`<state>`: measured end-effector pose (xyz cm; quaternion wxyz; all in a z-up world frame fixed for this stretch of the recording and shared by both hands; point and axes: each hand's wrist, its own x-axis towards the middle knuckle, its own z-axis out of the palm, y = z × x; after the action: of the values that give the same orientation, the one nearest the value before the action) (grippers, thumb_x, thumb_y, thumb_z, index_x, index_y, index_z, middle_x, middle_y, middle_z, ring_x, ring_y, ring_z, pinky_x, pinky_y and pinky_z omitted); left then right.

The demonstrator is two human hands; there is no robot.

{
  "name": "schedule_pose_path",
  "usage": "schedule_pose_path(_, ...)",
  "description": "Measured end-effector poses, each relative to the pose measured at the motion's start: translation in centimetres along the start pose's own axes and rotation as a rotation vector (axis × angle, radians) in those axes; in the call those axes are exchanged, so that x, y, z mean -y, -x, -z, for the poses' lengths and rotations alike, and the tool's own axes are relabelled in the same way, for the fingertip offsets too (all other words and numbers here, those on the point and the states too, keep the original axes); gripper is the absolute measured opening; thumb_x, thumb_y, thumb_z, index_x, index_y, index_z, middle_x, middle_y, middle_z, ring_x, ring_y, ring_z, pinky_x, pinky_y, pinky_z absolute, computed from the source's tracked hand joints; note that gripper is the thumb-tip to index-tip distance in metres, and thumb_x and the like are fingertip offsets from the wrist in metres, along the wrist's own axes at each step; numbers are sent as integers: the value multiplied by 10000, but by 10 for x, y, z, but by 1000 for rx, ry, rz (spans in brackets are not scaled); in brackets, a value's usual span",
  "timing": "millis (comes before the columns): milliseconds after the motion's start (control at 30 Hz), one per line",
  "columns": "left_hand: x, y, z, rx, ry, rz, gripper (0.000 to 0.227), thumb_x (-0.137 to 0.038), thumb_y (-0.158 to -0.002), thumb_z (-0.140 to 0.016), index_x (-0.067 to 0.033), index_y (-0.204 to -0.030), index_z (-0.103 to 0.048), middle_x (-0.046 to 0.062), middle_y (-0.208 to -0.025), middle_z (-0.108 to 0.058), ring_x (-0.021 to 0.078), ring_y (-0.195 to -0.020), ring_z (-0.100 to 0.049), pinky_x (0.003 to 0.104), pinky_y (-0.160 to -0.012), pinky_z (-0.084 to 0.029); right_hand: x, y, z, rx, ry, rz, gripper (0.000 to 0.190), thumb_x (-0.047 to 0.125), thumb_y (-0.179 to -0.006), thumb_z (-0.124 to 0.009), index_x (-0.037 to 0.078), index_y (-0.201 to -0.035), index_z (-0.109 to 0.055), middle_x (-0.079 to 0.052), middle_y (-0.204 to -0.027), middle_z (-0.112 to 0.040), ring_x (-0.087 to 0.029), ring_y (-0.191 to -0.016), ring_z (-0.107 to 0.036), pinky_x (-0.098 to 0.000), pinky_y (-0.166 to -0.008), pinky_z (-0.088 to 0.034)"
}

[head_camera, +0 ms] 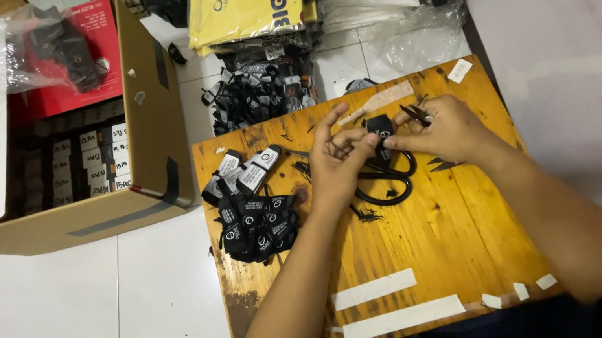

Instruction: The person uses scissors to cut small black fabric tags on a wooden table. They pick up a tag, cut it, and place it on a pile of other cut tags. The person is sitting while performing this repetitive task.

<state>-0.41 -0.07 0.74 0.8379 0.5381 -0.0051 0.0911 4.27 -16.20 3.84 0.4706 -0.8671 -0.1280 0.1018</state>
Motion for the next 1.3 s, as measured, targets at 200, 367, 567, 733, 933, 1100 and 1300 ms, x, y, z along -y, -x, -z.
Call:
schedule_pose_path(200, -12, 0, -2, 12, 116, 109, 421, -169, -898, -416, -23, -1283, -329, 127, -966, -566, 130, -667, -538, 230, -603, -504, -37, 12, 42, 134, -1200, 217, 240, 218, -645, -722, 45, -632, -557, -84, -554, -508, -170, -379, -403, -272, -379, -247)
schedule_pose_path(367, -4, 1, 5, 146, 113, 7, 358, -180, -907, -429, -11, -1222, -411, 85, -825, -571, 107, -604, -499, 203, -559, -453, 20, 45, 65, -82, 281, -225, 248, 322, -676, -714, 123, -820, -681, 19, -693, -531, -67, -656, -446, -221, -591, -309)
schedule_pose_path(567, 1, 10, 4, 183, 145, -241, 313, -208, -885, -449, 7, -1101, -521, 87, -685, -524, 106, -474, -415, 216, -462, -370, -42, 150, 71, -320, -30, -238, 193, 127, -682, -733, 27, -818, -640, -13, -710, -594, -71, -660, -517, -195, -629, -422)
schedule_pose_path(733, -24, 38, -13, 62, 42, -407, 282, -215, -892, -439, 6, -940, -608, -33, -507, -345, 71, -455, -291, 228, -465, -313, -78, 257, 50, -546, -241, -364, 277, 37, -655, -712, 2, -909, -606, -84, -771, -595, -125, -648, -533, -235, -607, -458)
schedule_pose_path(933, -80, 117, -31, 218, -537, -572, 339, -147, -852, -500, -70, -521, -487, 45, -570, -568, 118, -591, -599, 228, -493, -451, -70, 310, 26, -506, 6, -485, 172, 184, -768, -703, 56, -860, -635, 6, -625, -494, -94, -603, -461, -230, -558, -356)
schedule_pose_path(1100, -77, 220, -17, 644, -957, -377, 253, -227, -833, -557, -52, -1009, -607, 108, -1071, -599, 198, -902, -631, 299, -630, -527, -100, 327, -7, -604, 74, -141, 216, 154, -786, -691, 32, -706, -532, 78, -518, -256, -30, -504, -248, -208, -467, -237)
schedule_pose_path(1300, -41, 262, -12, 517, -1509, -155, 482, -120, -749, -567, -76, -1212, -439, 168, -1117, -502, 259, -461, -601, 370, -385, -490, -21, 268, -21, -449, 377, 449, 140, 6, -676, -740, 110, -764, -708, 4, -368, -417, -125, -310, -385, -204, -349, -342)
